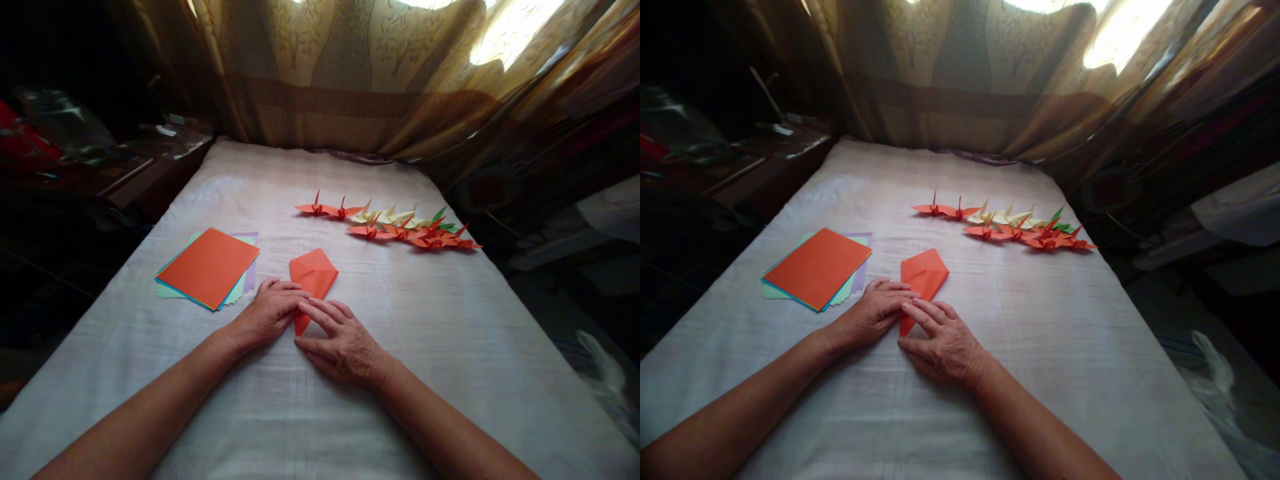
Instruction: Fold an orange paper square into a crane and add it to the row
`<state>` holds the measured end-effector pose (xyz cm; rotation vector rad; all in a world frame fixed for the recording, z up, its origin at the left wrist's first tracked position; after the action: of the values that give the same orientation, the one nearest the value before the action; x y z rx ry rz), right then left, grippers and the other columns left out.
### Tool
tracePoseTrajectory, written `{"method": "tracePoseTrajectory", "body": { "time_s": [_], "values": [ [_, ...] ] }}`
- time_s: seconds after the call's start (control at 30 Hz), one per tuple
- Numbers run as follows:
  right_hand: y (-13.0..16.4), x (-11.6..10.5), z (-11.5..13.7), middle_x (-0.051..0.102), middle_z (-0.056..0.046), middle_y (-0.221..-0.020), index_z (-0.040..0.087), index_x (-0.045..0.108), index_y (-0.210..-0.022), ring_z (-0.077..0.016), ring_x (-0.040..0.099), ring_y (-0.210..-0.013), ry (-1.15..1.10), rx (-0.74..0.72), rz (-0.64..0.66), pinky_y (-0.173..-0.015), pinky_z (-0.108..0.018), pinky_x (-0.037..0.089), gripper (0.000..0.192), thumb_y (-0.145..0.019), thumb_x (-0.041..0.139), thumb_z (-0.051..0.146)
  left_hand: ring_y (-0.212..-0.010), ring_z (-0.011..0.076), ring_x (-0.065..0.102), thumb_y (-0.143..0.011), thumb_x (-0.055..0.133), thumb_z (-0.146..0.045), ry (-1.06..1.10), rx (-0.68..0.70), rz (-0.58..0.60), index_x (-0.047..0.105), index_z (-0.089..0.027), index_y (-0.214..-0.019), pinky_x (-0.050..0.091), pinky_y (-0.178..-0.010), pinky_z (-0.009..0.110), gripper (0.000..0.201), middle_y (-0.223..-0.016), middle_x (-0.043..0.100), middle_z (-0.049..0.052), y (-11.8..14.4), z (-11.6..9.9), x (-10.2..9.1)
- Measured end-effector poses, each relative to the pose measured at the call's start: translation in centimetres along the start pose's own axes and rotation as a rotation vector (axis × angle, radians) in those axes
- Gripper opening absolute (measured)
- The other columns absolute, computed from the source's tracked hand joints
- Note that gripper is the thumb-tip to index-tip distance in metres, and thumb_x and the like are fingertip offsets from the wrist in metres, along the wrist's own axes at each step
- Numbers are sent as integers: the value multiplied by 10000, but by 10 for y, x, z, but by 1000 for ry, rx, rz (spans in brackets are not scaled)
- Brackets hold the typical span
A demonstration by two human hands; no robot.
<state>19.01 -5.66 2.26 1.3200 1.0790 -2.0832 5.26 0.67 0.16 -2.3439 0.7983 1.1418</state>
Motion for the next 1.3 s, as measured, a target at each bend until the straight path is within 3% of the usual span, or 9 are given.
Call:
{"method": "tracePoseTrajectory", "body": {
  "time_s": [0.2, 0.3, 0.37, 0.43, 0.67, 0.77, 0.93, 1.1, 1.3],
  "values": [
    [3, -6, -4, 441, -82, -1502, 320, 715, -1077, -271, 405, -1374, -53, 12, -83, -1065, -461, 347, 226, -879, 606, 300, -1207, 226, 557, -968, 503, -256, 1, 3, -1, 685, -333, -1141, 270, -1086, 484, 263, -1215, 706, -3, 0, -2, -2],
    [9, -17, -20, 604, -112, -1299, 261, 693, -1132, -250, 545, -1196, -37, 199, -259, -982, -427, 432, 279, -894, 551, 225, -1198, 217, 571, -974, 502, -262, 4, 14, 4, 697, -316, -1100, 258, -1092, 485, 239, -1204, 712, 5, 0, -3, -3],
    [12, -19, -27, 675, -86, -1102, 254, 690, -1126, -220, 601, -1023, -15, 295, -300, -904, -392, 468, 280, -900, 535, 195, -1203, 215, 572, -977, 494, -257, 5, 17, 3, 697, -308, -1089, 259, -1093, 486, 238, -1203, 713, 12, 0, -2, -3],
    [10, -17, -26, 683, -69, -1030, 259, 698, -1101, -211, 599, -954, 3, 289, -243, -873, -381, 466, 257, -898, 550, 204, -1213, 214, 571, -980, 487, -259, 3, 21, -2, 694, -302, -1075, 261, -1096, 492, 231, -1202, 713, 16, 1, -2, -3],
    [-1, -11, -12, 659, -67, -1148, 269, 682, -1145, -237, 555, -1042, 60, 184, -70, -914, -406, 427, 263, -906, 571, 260, -1172, 209, 590, -947, 509, -210, -13, 71, -119, 652, -232, -1022, 362, -1074, 446, 164, -1199, 691, 60, 6, -8, -9],
    [-1, -9, -13, 660, -66, -1149, 272, 676, -1155, -235, 553, -1042, 55, 191, -55, -919, -406, 423, 264, -915, 566, 268, -1114, 225, 592, -919, 551, -218, -46, 62, -176, 649, -215, -941, 429, -1016, 411, 100, -1140, 682, 73, 9, -12, -16],
    [0, -8, -14, 661, -63, -1153, 264, 668, -1161, -237, 556, -1038, 53, 200, -58, -917, -406, 418, 260, -920, 572, 270, -1055, 223, 600, -925, 572, -266, -55, 81, -122, 643, -212, -956, 454, -982, 395, 94, -1079, 678, 64, 15, -20, -17],
    [0, -8, -13, 655, -66, -1148, 262, 659, -1162, -234, 552, -1029, 48, 203, -62, -916, -399, 404, 257, -916, 583, 273, -1131, 256, 574, -865, 660, -338, -101, 66, -129, 623, -209, -979, 430, -1031, 440, 175, -1177, 650, 85, 21, -26, -14],
    [-2, -8, -12, 655, -55, -1129, 254, 650, -1150, -227, 533, -1022, 31, 203, -72, -900, -386, 390, 247, -912, 587, 273, -1165, 261, 573, -858, 640, -274, -193, 49, -162, 602, -226, -1072, 333, -1123, 540, 223, -1185, 648, 71, 27, -26, -8]
  ]
}}
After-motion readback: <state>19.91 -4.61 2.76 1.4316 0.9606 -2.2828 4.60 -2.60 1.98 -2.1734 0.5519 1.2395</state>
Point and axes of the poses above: each hand's wrist, its own y-axis away from the middle knuckle, its own x-axis out of the palm, z = x × y, the point moved 6 cm from there along -y, towards the middle knuckle
